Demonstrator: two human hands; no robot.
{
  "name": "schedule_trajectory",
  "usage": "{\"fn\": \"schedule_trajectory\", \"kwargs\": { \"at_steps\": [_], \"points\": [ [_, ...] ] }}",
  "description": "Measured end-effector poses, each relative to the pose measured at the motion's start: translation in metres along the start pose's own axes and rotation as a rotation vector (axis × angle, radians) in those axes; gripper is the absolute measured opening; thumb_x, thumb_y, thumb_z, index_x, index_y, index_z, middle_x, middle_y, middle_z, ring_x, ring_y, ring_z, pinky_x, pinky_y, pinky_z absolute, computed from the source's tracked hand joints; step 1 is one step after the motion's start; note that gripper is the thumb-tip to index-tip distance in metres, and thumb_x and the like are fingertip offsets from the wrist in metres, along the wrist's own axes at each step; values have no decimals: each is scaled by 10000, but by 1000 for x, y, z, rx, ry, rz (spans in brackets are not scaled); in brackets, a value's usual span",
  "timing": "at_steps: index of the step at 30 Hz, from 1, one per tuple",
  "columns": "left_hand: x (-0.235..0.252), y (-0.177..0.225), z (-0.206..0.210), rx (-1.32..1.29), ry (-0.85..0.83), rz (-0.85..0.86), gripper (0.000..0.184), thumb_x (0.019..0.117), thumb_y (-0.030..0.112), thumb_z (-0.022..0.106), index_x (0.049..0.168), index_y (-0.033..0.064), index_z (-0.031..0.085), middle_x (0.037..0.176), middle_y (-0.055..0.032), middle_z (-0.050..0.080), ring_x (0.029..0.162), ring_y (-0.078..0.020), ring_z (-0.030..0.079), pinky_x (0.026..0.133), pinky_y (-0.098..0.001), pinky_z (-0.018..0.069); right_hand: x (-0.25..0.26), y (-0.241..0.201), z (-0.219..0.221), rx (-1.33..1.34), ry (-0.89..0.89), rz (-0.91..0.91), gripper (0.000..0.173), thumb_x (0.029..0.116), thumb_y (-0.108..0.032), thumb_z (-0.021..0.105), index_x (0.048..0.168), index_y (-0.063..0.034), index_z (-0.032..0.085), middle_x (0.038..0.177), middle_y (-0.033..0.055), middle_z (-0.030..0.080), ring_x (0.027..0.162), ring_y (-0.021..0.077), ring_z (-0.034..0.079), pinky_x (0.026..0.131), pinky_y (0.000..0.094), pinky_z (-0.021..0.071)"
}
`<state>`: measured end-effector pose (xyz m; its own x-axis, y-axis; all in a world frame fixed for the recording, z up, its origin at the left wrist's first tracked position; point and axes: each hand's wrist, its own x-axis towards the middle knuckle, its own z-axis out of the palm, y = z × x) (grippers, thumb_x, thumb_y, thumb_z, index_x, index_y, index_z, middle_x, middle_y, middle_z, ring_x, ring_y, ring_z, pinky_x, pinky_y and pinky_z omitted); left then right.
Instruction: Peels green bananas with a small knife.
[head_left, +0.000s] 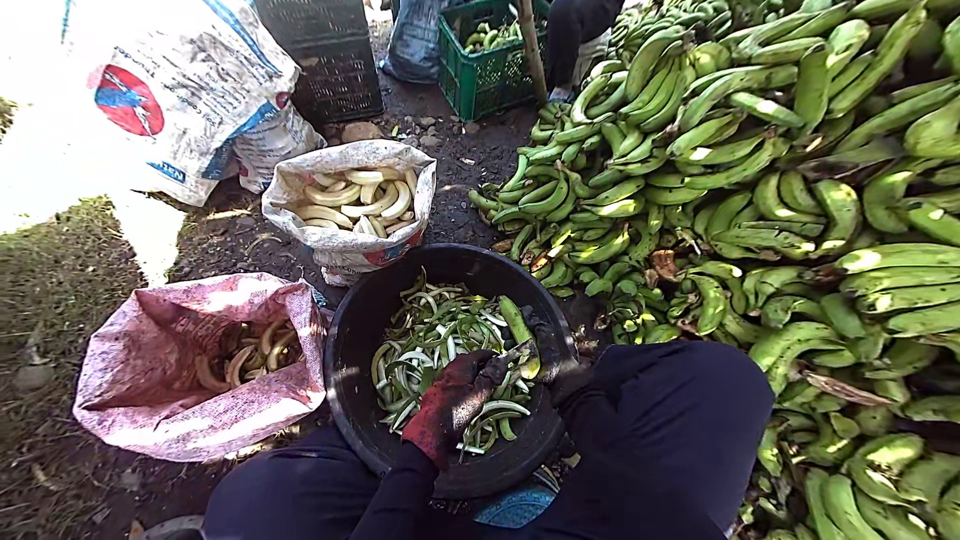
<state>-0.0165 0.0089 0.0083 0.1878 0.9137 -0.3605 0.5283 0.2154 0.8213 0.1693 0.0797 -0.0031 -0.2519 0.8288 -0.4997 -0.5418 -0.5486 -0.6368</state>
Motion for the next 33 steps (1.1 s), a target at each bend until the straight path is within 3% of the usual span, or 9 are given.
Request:
{"fn": "schedule_trajectory", "kwargs": {
  "at_steps": [4, 6, 9, 14, 17, 21, 24, 26, 33],
  "points": [
    [16, -15, 5, 148, 292, 27, 479, 973, 501, 586, 1380, 255, 637, 1232, -83, 677, 1138, -243, 647, 996, -501, 528, -12, 27, 10, -166, 4, -69, 417, 1128, -285, 227, 1250, -63, 559, 912, 35, 644, 778, 89, 631, 697, 277, 572],
    [24, -15, -5, 209, 438, -68, 516, 964, 479, 606, 1409, 220, 622, 1254, -169, 663, 1153, -352, 637, 988, -581, 505, -20, 41, 20, -168, 39, -7, 439, 1131, -321, 245, 1255, -44, 561, 860, 76, 665, 675, 135, 645, 591, 304, 574],
    [32, -25, -24, 117, 593, -129, 560, 999, 580, 517, 1387, 190, 623, 1246, -114, 679, 1165, -278, 642, 1024, -538, 502, -32, 53, 33, -45, 68, 181, 518, 1109, -471, 240, 1115, -71, 568, 714, 72, 611, 521, 138, 595, 442, 270, 522],
    [3, -2, -21, -146, 268, -4, 459, 1042, 537, 490, 1277, 189, 674, 1058, -22, 707, 920, -141, 685, 833, -414, 589, -8, 27, 17, -96, 14, 30, 393, 1119, -394, 308, 1175, -95, 556, 798, 56, 625, 635, 157, 633, 522, 313, 557],
    [-12, 5, -9, -155, 70, -12, 473, 1026, 598, 475, 1261, 246, 687, 1060, 22, 718, 935, -114, 690, 851, -414, 594, -3, 4, 17, -287, 33, -321, 324, 1113, -261, 368, 1171, -38, 595, 871, 46, 653, 746, 115, 647, 653, 276, 578],
    [-11, 5, -4, -66, 162, 11, 455, 1026, 571, 499, 1267, 233, 686, 1115, 12, 712, 1028, -114, 672, 929, -409, 565, 2, -2, 25, -153, -54, -225, 410, 1130, -315, 248, 1156, -51, 561, 861, 51, 650, 730, 124, 653, 645, 279, 584],
    [9, -5, -18, 164, 369, -51, 479, 996, 445, 560, 1388, 179, 631, 1268, -122, 676, 1175, -279, 645, 1026, -529, 509, 0, 32, 10, -16, -328, 24, 470, 1130, -320, 189, 1226, -61, 569, 906, 52, 680, 762, 112, 665, 659, 266, 583],
    [19, -12, -33, 205, 469, -117, 487, 1006, 472, 549, 1381, 173, 635, 1270, -131, 679, 1191, -289, 641, 1042, -532, 494, -15, 40, 17, -162, -316, 161, 459, 1128, -337, 187, 1198, -76, 557, 869, 59, 671, 709, 120, 652, 616, 259, 566],
    [-2, 5, -7, 43, 254, -16, 464, 1026, 544, 503, 1279, 199, 683, 1148, -27, 712, 1087, -159, 667, 987, -442, 545, 3, 14, 24, -35, -8, -193, 451, 1130, -336, 212, 1194, -60, 563, 906, 54, 679, 786, 119, 674, 677, 280, 593]
  ]
}}
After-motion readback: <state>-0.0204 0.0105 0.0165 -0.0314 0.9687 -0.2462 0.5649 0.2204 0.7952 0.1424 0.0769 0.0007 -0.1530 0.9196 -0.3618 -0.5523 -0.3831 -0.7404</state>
